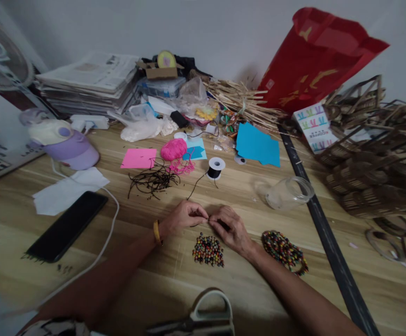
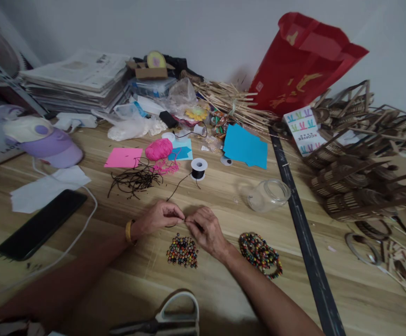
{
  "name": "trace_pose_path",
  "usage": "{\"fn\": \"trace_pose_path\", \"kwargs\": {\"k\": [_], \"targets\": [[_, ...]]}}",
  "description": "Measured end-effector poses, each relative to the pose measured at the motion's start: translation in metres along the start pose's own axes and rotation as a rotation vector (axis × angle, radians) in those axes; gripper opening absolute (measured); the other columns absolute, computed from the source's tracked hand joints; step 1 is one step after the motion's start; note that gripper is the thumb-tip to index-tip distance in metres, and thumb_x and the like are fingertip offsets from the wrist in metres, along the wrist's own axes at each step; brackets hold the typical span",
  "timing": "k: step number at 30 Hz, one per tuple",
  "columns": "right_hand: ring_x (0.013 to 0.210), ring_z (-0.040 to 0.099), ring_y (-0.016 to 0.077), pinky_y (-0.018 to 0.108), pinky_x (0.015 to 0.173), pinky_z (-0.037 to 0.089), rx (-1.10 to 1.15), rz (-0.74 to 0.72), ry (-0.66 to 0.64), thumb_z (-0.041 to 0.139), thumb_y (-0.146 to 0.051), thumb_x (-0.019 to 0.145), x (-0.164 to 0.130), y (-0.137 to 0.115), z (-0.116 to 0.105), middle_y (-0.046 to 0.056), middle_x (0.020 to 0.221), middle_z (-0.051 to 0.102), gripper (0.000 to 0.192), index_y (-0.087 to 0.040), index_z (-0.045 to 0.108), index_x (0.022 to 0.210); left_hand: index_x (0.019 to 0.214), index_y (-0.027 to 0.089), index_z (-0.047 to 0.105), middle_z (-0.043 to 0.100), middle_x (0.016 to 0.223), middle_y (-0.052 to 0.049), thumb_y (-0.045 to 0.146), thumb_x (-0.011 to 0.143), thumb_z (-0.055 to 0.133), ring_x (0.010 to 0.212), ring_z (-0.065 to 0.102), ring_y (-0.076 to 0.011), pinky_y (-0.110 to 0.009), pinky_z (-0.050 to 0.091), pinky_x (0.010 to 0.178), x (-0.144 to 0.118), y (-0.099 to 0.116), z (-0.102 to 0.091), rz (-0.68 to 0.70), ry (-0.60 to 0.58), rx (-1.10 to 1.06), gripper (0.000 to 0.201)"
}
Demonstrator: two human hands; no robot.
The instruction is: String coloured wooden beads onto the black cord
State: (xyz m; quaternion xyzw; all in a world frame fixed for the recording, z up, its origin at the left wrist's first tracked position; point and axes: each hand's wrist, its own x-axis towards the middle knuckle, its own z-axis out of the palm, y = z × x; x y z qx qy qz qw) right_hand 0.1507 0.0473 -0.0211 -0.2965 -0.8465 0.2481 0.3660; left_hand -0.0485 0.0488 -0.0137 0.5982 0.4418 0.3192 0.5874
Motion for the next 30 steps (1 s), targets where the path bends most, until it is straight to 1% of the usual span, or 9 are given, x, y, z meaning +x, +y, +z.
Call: {"fn": "trace_pose_path", "kwargs": {"k": [4,10,14,21,30], "targets": [[0.076,0.057,0.0190,0.035,0.074,0.045,0.015,-0.005,0.008,0.052,-0.023,0.091,-0.0004,0.0006,0.0002,0.006,0.076,0.064,0.012,-0.020,0.061,0.085,0.078,0.009,0.069,0.070,0.074,-0.005,0.020,0.068,0.069,0.067,0.059,-0.0114,-0.021,0.045,0.064,-0.0004,0.0000,0.0003,0.004,0.001,-0.013,0.014],[0.075,0.057,0.0193,0.035,0.073,0.045,0.017,0.005,0.006,0.052,-0.025,0.091,-0.0007,0.0018,0.0008,0.006,0.075,0.064,0.013,-0.020,0.061,0.084,0.076,0.010,0.069,0.068,0.070,-0.003,0.020,0.068,0.069,0.064,0.058,-0.0105,-0.020,0.043,0.060,-0.0001,-0.0017,0.0005,0.013,0.005,-0.019,0.013],[0.075,0.057,0.0192,0.036,0.074,0.045,0.031,-0.002,0.009,0.053,-0.025,0.091,-0.0014,0.0024,0.0017,0.005,0.076,0.064,0.011,-0.020,0.061,0.085,0.077,0.009,0.069,0.069,0.071,-0.004,0.019,0.068,0.068,0.065,0.059,-0.0104,-0.020,0.044,0.063,0.0001,-0.0019,0.0010,0.003,0.004,-0.031,0.013],[0.074,0.057,0.0186,0.034,0.072,0.045,0.018,0.008,0.025,0.056,-0.028,0.090,-0.0026,0.0025,0.0024,0.005,0.075,0.063,0.010,-0.020,0.059,0.085,0.076,0.010,0.069,0.071,0.074,-0.004,0.022,0.067,0.071,0.068,0.061,-0.0117,-0.022,0.046,0.067,0.0005,-0.0016,0.0014,-0.009,-0.027,-0.060,0.016],[0.072,0.057,0.0183,0.033,0.070,0.046,0.017,0.004,0.015,0.057,-0.028,0.090,-0.0027,0.0028,0.0029,0.005,0.075,0.062,0.010,-0.020,0.058,0.084,0.074,0.010,0.068,0.070,0.073,-0.004,0.018,0.066,0.071,0.069,0.062,-0.0122,-0.023,0.048,0.068,0.0002,-0.0020,0.0026,-0.020,-0.012,-0.079,0.012]]}}
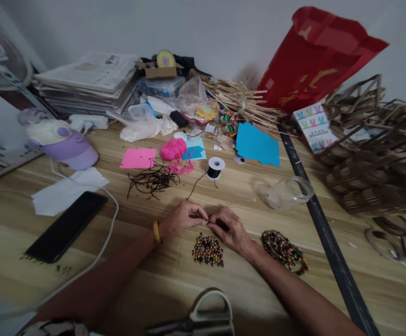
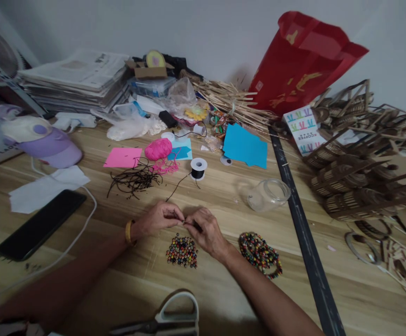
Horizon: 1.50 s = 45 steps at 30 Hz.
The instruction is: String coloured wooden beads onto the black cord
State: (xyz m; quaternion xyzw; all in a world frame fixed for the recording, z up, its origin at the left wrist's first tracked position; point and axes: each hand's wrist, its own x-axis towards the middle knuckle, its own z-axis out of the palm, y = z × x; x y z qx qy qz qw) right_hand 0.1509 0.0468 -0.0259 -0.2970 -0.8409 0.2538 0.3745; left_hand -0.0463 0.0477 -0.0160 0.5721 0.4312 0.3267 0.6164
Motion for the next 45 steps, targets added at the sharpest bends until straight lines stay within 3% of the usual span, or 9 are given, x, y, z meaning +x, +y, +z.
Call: {"fn": "trace_pose_path", "kwargs": {"k": [17,24,29,34,39,45], "targets": [[0.079,0.058,0.0191,0.034,0.072,0.047,-0.004,-0.059,-0.039,0.055,-0.024,0.090,-0.002,0.004,0.000,0.006,0.083,0.065,0.006,-0.020,0.058,0.093,0.070,0.010,0.068,0.068,0.069,-0.004,0.021,0.068,0.070,0.064,0.057,-0.0116,-0.021,0.044,0.061,0.000,0.001,-0.001,0.037,0.018,0.094,0.012],[0.085,0.058,0.0208,0.037,0.077,0.047,-0.039,-0.039,-0.053,0.055,-0.024,0.089,0.001,-0.003,-0.004,0.007,0.086,0.063,0.006,-0.021,0.059,0.091,0.074,0.010,0.069,0.068,0.073,-0.004,0.024,0.074,0.067,0.068,0.058,-0.0125,-0.022,0.045,0.066,0.000,0.000,-0.004,0.064,-0.033,0.172,0.014],[0.091,0.056,0.0223,0.040,0.082,0.045,-0.126,-0.048,-0.013,0.056,-0.021,0.085,0.003,-0.007,-0.004,0.007,0.090,0.061,0.003,-0.022,0.058,0.087,0.074,0.010,0.067,0.067,0.072,-0.004,0.025,0.073,0.068,0.067,0.058,-0.0121,-0.022,0.045,0.066,0.000,-0.001,-0.004,0.054,-0.037,0.135,0.015],[0.097,0.055,0.0238,0.042,0.086,0.044,-0.135,-0.091,-0.028,0.063,-0.023,0.083,0.003,-0.005,-0.004,0.008,0.096,0.061,0.014,-0.022,0.056,0.095,0.071,0.010,0.066,0.067,0.071,-0.004,0.023,0.071,0.069,0.068,0.058,-0.0120,-0.022,0.046,0.067,0.000,0.003,0.000,0.047,-0.028,0.086,0.013],[0.096,0.056,0.0225,0.041,0.087,0.044,-0.116,-0.088,-0.044,0.059,-0.021,0.086,0.002,-0.002,-0.003,0.007,0.095,0.061,0.009,-0.023,0.057,0.095,0.070,0.010,0.066,0.066,0.070,-0.003,0.022,0.071,0.069,0.067,0.058,-0.0119,-0.021,0.045,0.065,-0.001,0.006,0.001,0.031,-0.021,0.094,0.012],[0.095,0.052,0.0250,0.048,0.091,0.038,-0.297,-0.035,-0.054,0.058,-0.019,0.079,0.002,-0.007,-0.002,0.007,0.091,0.061,0.007,-0.022,0.057,0.086,0.073,0.009,0.066,0.065,0.070,-0.004,0.025,0.073,0.066,0.065,0.056,-0.0113,-0.021,0.045,0.063,-0.001,0.001,-0.002,0.058,-0.015,0.131,0.015]]}}
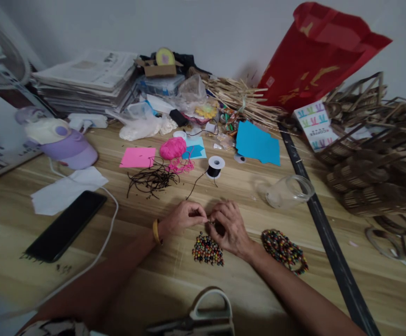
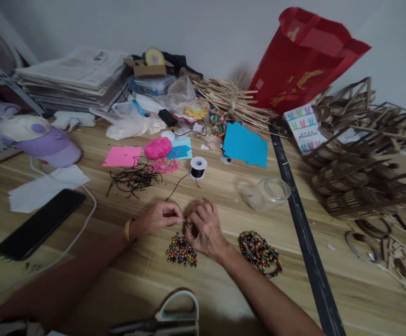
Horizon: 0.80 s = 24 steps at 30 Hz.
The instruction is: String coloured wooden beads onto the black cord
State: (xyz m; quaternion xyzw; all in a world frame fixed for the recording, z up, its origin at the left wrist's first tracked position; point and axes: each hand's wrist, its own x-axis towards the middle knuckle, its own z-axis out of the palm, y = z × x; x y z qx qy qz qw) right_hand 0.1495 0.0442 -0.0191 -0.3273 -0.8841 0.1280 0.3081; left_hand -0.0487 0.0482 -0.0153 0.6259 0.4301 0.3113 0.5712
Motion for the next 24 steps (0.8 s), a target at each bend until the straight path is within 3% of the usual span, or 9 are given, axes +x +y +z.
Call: {"fn": "trace_pose_path", "kwargs": {"k": [5,8,13,15,20,24], "targets": [[0.103,0.049,0.0281,0.055,0.101,0.026,-0.075,0.047,0.002,0.061,-0.025,0.074,-0.002,-0.001,0.002,0.007,0.095,0.060,0.014,-0.021,0.056,0.086,0.072,0.009,0.064,0.065,0.071,-0.005,0.026,0.072,0.067,0.064,0.056,-0.0112,-0.021,0.044,0.063,-0.001,0.001,-0.001,-0.012,-0.001,-0.017,0.018],[0.098,0.052,0.0261,0.050,0.097,0.032,0.051,0.111,0.073,0.061,-0.030,0.077,-0.005,0.002,0.001,0.007,0.091,0.060,0.014,-0.021,0.055,0.085,0.073,0.008,0.064,0.065,0.070,-0.005,0.027,0.072,0.067,0.063,0.056,-0.0110,-0.021,0.044,0.061,-0.001,0.004,-0.001,-0.027,-0.005,-0.025,0.019],[0.079,0.053,0.0204,0.033,0.072,0.043,0.439,0.479,0.303,0.041,-0.035,0.092,-0.008,0.017,-0.002,0.005,0.082,0.057,0.021,-0.020,0.055,0.087,0.072,0.008,0.064,0.063,0.066,-0.004,0.028,0.072,0.069,0.060,0.053,-0.0102,-0.021,0.042,0.059,-0.001,0.004,-0.002,-0.041,0.003,-0.018,0.020],[0.082,0.053,0.0205,0.033,0.075,0.042,0.461,0.549,0.413,0.033,-0.036,0.094,-0.007,0.023,-0.003,0.005,0.082,0.056,0.030,-0.019,0.056,0.084,0.071,0.008,0.064,0.062,0.065,-0.003,0.029,0.071,0.070,0.059,0.052,-0.0098,-0.020,0.041,0.058,0.000,0.003,-0.002,-0.046,0.004,-0.021,0.022],[0.092,0.051,0.0200,0.034,0.087,0.039,0.430,0.529,0.560,0.030,-0.041,0.096,-0.003,0.023,-0.005,0.004,0.090,0.056,0.035,-0.020,0.056,0.088,0.072,0.008,0.064,0.063,0.066,-0.003,0.027,0.071,0.070,0.060,0.053,-0.0098,-0.020,0.042,0.058,0.000,0.002,-0.002,-0.055,-0.004,-0.044,0.020],[0.088,0.054,0.0195,0.033,0.080,0.044,0.365,0.372,0.473,0.043,-0.043,0.093,0.002,0.010,-0.010,0.004,0.088,0.057,0.025,-0.021,0.055,0.093,0.072,0.008,0.064,0.064,0.067,-0.003,0.025,0.072,0.069,0.060,0.054,-0.0096,-0.020,0.041,0.058,0.000,0.002,-0.002,-0.042,-0.015,-0.048,0.018]]}}
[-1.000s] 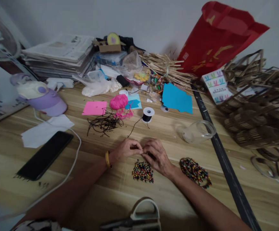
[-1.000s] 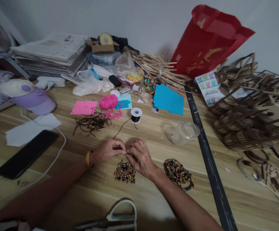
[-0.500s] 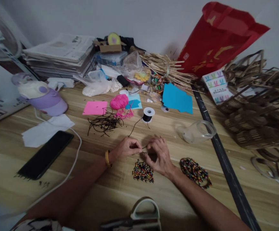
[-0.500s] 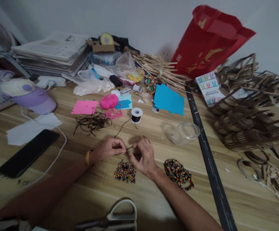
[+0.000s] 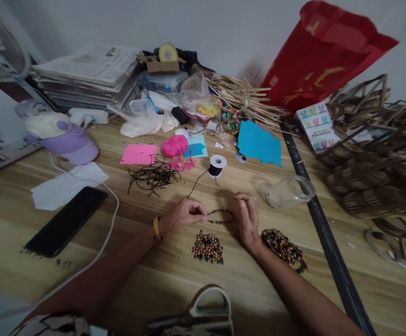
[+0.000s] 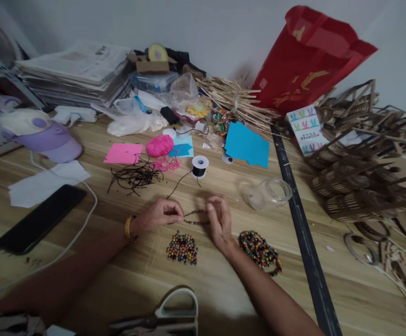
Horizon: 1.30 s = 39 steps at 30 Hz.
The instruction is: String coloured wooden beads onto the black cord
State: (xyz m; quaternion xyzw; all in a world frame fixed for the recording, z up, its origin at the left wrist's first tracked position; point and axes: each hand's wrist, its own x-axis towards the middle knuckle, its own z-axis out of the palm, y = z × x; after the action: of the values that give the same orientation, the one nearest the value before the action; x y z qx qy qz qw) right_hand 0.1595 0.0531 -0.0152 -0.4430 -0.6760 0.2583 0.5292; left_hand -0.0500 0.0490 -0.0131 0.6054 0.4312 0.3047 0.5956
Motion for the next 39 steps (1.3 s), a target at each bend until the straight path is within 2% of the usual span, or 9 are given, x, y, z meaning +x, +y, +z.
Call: {"fn": "trace_pose_path", "kwargs": {"k": [2,5,8,14,22,32,36,39], "targets": [[0.090,0.056,0.0203,0.034,0.080,0.045,-0.020,-0.141,-0.134,0.054,-0.039,0.089,0.000,-0.005,0.002,0.004,0.091,0.059,0.018,-0.022,0.055,0.096,0.073,0.008,0.065,0.064,0.068,-0.003,0.025,0.073,0.068,0.061,0.054,-0.0095,-0.020,0.042,0.059,0.000,-0.001,0.000,0.020,-0.004,0.008,0.017],[0.100,0.057,0.0231,0.039,0.088,0.045,-0.067,-0.346,-0.358,0.062,-0.030,0.085,-0.002,-0.006,0.005,0.007,0.096,0.063,0.018,-0.022,0.056,0.100,0.074,0.008,0.066,0.065,0.069,-0.003,0.024,0.073,0.067,0.063,0.055,-0.0099,-0.020,0.042,0.061,0.001,-0.002,0.000,0.051,-0.004,0.025,0.016],[0.102,0.058,0.0243,0.044,0.092,0.044,-0.094,-0.430,-0.475,0.062,-0.026,0.085,-0.004,-0.002,0.008,0.009,0.100,0.064,0.019,-0.021,0.056,0.103,0.074,0.008,0.066,0.066,0.070,-0.004,0.024,0.073,0.068,0.064,0.056,-0.0105,-0.021,0.043,0.062,0.001,-0.001,0.001,0.043,-0.011,0.043,0.016],[0.089,0.061,0.0202,0.044,0.091,0.044,-0.060,-0.416,-0.505,0.060,-0.020,0.087,-0.006,0.005,0.010,0.006,0.090,0.065,0.009,-0.021,0.056,0.095,0.072,0.009,0.066,0.066,0.069,-0.003,0.021,0.072,0.067,0.064,0.057,-0.0106,-0.020,0.044,0.062,-0.001,0.004,0.003,0.053,-0.013,0.048,0.012],[0.084,0.060,0.0190,0.038,0.082,0.049,-0.018,-0.366,-0.525,0.058,-0.018,0.087,-0.007,0.006,0.008,0.006,0.086,0.065,0.006,-0.021,0.059,0.093,0.070,0.009,0.065,0.065,0.067,-0.002,0.020,0.071,0.068,0.062,0.057,-0.0102,-0.020,0.044,0.061,-0.001,0.005,0.001,0.045,-0.004,0.053,0.011],[0.086,0.059,0.0197,0.037,0.081,0.048,-0.049,-0.326,-0.563,0.054,-0.020,0.090,-0.005,0.006,0.004,0.007,0.086,0.064,0.009,-0.020,0.063,0.093,0.072,0.010,0.068,0.068,0.071,-0.004,0.017,0.072,0.065,0.066,0.059,-0.0115,-0.021,0.046,0.063,-0.003,0.014,0.000,0.053,-0.012,0.156,0.008],[0.087,0.058,0.0201,0.036,0.078,0.049,-0.044,-0.273,-0.543,0.053,-0.020,0.091,-0.005,0.003,0.003,0.008,0.089,0.063,0.010,-0.020,0.062,0.091,0.075,0.009,0.070,0.068,0.072,-0.004,0.016,0.071,0.066,0.063,0.057,-0.0100,-0.020,0.044,0.061,-0.005,0.019,-0.006,0.054,-0.062,0.229,0.009],[0.083,0.058,0.0199,0.035,0.075,0.049,-0.020,-0.227,-0.531,0.052,-0.023,0.091,-0.005,0.003,0.003,0.008,0.085,0.063,0.010,-0.020,0.062,0.091,0.072,0.010,0.071,0.066,0.067,-0.003,0.016,0.070,0.067,0.057,0.053,-0.0080,-0.018,0.040,0.055,-0.006,0.019,-0.011,0.071,-0.166,0.293,0.007]]}}
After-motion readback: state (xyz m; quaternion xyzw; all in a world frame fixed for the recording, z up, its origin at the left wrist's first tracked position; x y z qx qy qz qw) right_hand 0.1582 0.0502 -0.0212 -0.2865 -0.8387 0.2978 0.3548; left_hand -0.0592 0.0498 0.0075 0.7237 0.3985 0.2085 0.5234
